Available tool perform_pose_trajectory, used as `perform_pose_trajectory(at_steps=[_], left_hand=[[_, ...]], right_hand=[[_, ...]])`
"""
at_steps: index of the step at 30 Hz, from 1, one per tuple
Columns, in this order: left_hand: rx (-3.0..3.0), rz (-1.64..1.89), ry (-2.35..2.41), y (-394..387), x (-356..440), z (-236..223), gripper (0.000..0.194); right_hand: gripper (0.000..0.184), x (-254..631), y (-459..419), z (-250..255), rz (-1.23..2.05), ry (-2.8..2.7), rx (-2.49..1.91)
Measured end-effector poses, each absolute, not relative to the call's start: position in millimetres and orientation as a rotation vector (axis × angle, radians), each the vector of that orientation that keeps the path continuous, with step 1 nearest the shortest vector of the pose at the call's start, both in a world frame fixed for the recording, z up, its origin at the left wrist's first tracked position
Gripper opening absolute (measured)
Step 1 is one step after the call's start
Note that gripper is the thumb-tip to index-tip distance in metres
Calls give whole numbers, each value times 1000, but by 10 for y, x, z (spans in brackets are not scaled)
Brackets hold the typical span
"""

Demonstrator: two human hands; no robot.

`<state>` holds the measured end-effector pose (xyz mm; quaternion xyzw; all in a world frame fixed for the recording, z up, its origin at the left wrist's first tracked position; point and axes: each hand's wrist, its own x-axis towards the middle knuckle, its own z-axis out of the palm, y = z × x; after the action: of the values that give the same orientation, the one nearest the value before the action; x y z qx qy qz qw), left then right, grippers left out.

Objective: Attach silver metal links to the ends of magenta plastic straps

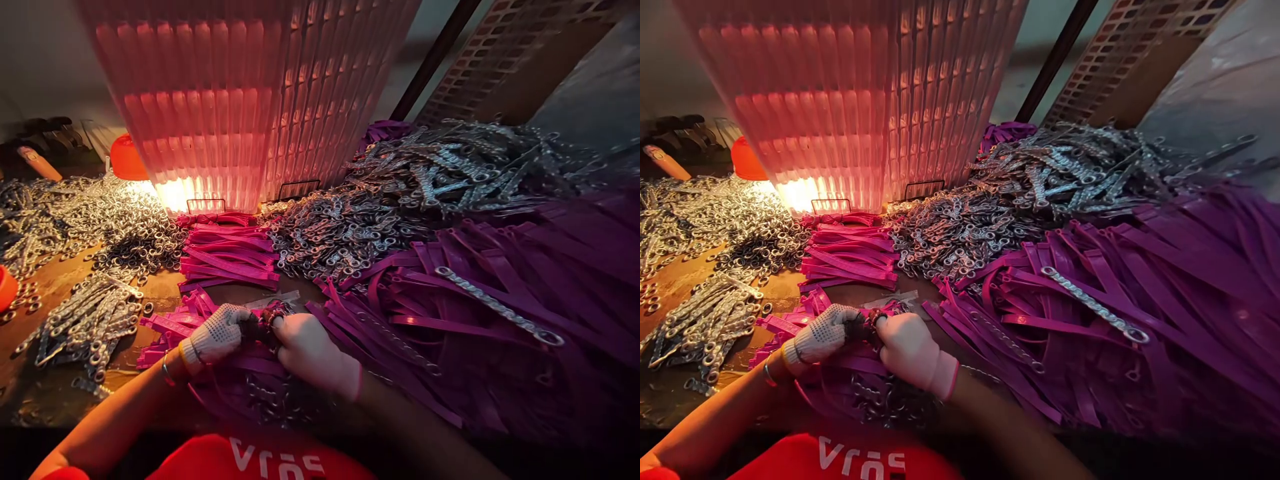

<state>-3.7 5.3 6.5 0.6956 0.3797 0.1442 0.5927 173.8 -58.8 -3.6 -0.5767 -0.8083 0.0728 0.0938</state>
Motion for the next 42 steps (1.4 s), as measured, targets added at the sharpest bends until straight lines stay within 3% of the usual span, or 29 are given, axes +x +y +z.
perform_pose_trajectory(at_steps=[8, 12, 18, 27, 33, 37, 39, 42], left_hand=[[1671, 252, 887, 96, -31, 63, 17], [1714, 274, 872, 97, -20, 15, 15], [1772, 264, 984, 23, -10, -105, 23], [1845, 287, 994, -17, 5, -49, 23], [1716, 204, 813, 64, -25, -42, 27], [1423, 336, 863, 79, -7, -66, 20], [1163, 437, 925, 87, 2, -69, 33], [756, 506, 901, 124, -16, -48, 45]], right_hand=[[12, 1809, -577, -3, 367, -2416, -1772], [17, 1844, -529, 19, 464, -2355, -1792], [23, 1773, -509, -9, 386, -2403, -1908], [22, 1787, -512, -27, 262, -2663, -1710], [18, 1945, -480, 181, 542, -2850, -1618], [16, 2289, -150, 146, 696, -2679, -1428], [25, 2460, 123, 25, 565, -2536, -1535], [22, 2613, 533, -246, 178, -2465, -1773]])
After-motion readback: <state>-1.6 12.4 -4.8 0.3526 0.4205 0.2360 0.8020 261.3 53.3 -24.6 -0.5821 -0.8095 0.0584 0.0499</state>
